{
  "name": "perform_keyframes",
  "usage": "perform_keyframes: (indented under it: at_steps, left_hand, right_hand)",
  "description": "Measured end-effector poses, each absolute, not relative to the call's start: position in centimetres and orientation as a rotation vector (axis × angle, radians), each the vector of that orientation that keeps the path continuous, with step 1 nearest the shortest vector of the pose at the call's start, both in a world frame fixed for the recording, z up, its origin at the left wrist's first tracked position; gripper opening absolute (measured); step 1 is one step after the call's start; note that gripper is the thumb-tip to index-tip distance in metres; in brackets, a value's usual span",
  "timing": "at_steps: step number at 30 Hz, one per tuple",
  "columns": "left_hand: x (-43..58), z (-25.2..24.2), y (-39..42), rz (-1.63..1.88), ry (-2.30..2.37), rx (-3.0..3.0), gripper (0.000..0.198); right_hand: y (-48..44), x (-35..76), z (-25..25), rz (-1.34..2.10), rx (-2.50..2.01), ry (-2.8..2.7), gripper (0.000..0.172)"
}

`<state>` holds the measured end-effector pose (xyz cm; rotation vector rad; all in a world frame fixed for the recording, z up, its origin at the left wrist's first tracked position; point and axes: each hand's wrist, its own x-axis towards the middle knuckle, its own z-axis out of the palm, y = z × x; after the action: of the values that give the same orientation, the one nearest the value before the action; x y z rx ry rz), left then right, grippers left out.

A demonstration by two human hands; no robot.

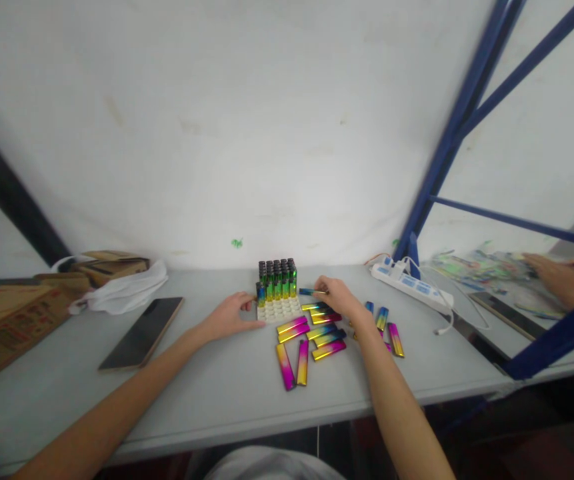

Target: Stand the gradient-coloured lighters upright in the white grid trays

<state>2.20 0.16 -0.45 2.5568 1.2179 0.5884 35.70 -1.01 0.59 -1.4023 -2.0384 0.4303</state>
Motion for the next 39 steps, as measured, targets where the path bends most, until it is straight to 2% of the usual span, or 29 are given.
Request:
perform_keyframes:
  at_steps: [4,6,13,21,24,26,34,39]
  left_hand:
    - [2.2,-0.5,0.2,0.613,1.19,2.558,0.056]
    - [2.1,-0.4,0.2,0.618,1.188,2.548,0.055]
    - [2.1,-0.6,0.2,0.63,1.187,2.556,0.057]
    - [2.1,-0.6,0.1,0.644,1.19,2.571,0.056]
    - [2.2,-0.5,0.0,0.651,1.203,2.573,0.055]
    - [2.2,-0.6,0.1,0.655,1.2,2.57,0.056]
    - [2.3,-0.6,0.1,0.662,1.204,2.553,0.056]
    - [2.3,-0.6,0.2,0.641,1.2,2.565,0.055]
  right_hand:
    - [-1.5,35.0,1.0,0.66,-1.202,-1.731,0.043]
    - [-1.7,34.3,1.3,0.845,-1.105,-1.594,0.049]
    - [-2.3,30.7,2.4,1.127,-0.909,-1.323,0.026]
    - [-3.2,24.7,2.5,1.38,-0.844,-1.254,0.036]
    - [-3.0,23.6,1.6,1.422,-0.923,-1.242,0.055]
    - [-2.9,23.4,0.9,1.388,-0.996,-1.21,0.06]
    - [-2.8,23.8,-0.1,1.359,-1.051,-1.231,0.049]
    - [-2.8,23.8,0.3,1.378,-1.077,-1.176,0.051]
